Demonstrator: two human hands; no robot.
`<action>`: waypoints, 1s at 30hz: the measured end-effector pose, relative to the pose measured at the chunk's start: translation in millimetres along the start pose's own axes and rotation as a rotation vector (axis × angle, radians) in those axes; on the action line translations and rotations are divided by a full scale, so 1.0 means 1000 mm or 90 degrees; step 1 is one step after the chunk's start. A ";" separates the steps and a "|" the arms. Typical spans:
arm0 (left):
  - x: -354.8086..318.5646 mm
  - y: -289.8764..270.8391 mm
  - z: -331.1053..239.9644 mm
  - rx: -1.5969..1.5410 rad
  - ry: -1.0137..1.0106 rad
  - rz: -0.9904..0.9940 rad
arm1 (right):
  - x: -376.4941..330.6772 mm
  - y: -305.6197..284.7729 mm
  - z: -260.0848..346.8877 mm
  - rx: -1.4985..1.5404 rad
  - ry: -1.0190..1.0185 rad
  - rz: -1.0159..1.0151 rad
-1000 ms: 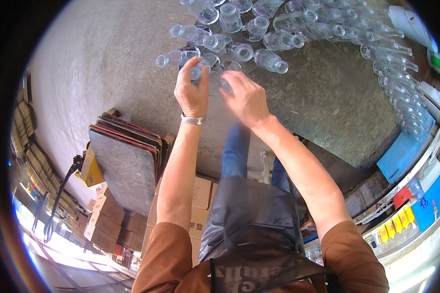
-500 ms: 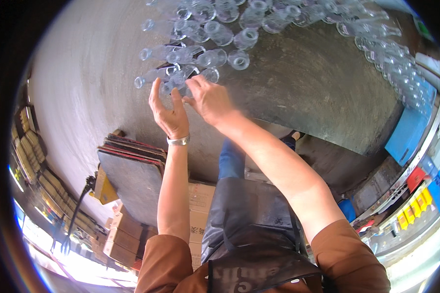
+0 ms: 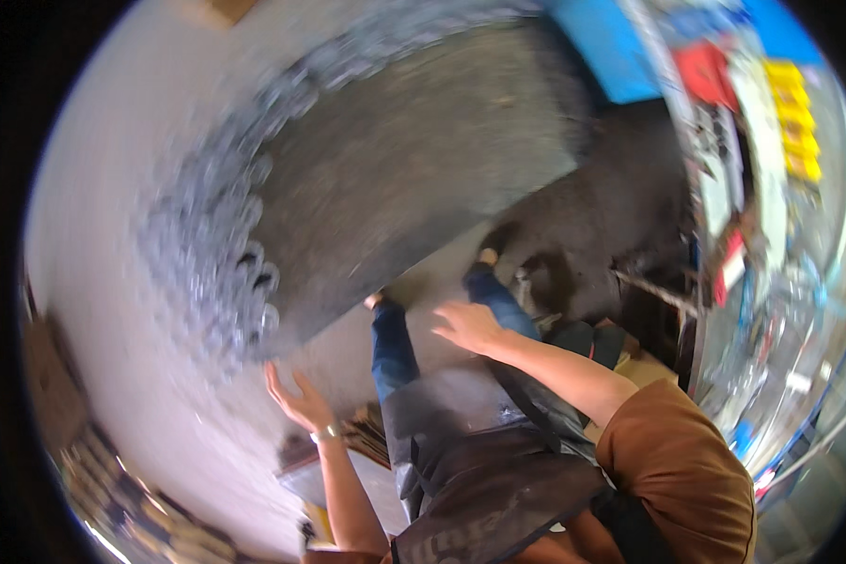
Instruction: The person arranges clear plastic bottles on a table, then applies labels to them one by one using a handheld labeler. The person handles the bottles and labels throughout the clip.
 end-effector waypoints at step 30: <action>-0.041 0.319 -0.559 -0.152 0.437 0.769 | -0.564 -0.136 -0.269 0.290 0.958 -1.042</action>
Point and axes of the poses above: each hand's wrist, its own x-axis towards the middle knuckle, its own y-axis out of the palm, z = x × y, the point moved 2 cm from there along x, towards the middle knuckle, and after that the axes turned 4 degrees about -z, right-handed, at the moved point
